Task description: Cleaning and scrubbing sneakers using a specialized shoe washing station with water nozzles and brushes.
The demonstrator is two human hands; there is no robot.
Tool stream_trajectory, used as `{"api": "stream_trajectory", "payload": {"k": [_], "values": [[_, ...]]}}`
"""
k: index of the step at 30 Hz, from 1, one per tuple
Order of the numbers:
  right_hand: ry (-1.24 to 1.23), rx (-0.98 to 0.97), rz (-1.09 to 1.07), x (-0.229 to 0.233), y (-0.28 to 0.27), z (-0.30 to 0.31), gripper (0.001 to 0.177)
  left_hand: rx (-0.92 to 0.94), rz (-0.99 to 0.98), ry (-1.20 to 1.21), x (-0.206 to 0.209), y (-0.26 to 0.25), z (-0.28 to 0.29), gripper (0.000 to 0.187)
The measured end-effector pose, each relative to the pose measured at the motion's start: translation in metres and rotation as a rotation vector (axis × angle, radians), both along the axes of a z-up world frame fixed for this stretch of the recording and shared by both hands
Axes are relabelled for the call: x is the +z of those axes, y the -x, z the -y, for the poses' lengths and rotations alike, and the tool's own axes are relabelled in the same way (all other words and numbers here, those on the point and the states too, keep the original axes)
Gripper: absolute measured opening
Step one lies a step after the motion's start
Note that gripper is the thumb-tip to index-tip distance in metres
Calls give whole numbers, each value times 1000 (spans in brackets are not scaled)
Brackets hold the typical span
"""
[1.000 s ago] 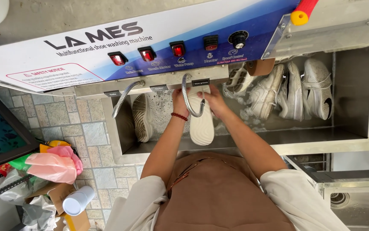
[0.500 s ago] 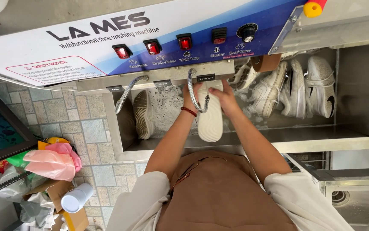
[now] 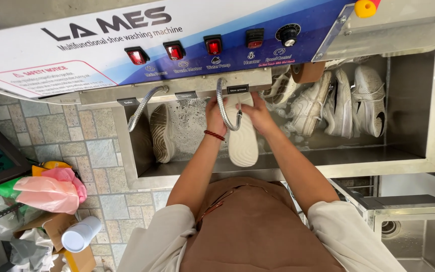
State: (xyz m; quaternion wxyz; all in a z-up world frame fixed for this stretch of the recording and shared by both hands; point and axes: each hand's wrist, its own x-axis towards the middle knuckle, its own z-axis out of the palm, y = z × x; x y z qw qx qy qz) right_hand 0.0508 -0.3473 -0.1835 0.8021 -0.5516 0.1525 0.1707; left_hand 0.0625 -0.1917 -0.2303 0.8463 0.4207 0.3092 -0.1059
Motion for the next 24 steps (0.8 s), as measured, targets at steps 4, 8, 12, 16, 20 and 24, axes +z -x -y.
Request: {"api": "stream_trajectory", "payload": {"k": [4,8,12,16,20,24], "values": [[-41,9,-1,7,15,-4,69,-11,147,69,9,17,-13,29],[34,94,62,22,43,11,76,-151,214,14,27,35,-4,49],[139,117,65,1,68,19,72,-299,275,-75,26,47,2,60],[66,58,56,-3,74,25,71,-398,329,-210,34,44,5,63],[-51,29,-21,-6,69,24,76,-485,408,-322,41,33,8,69],[237,38,29,1,80,5,92,-389,195,-280,15,23,13,62]]}}
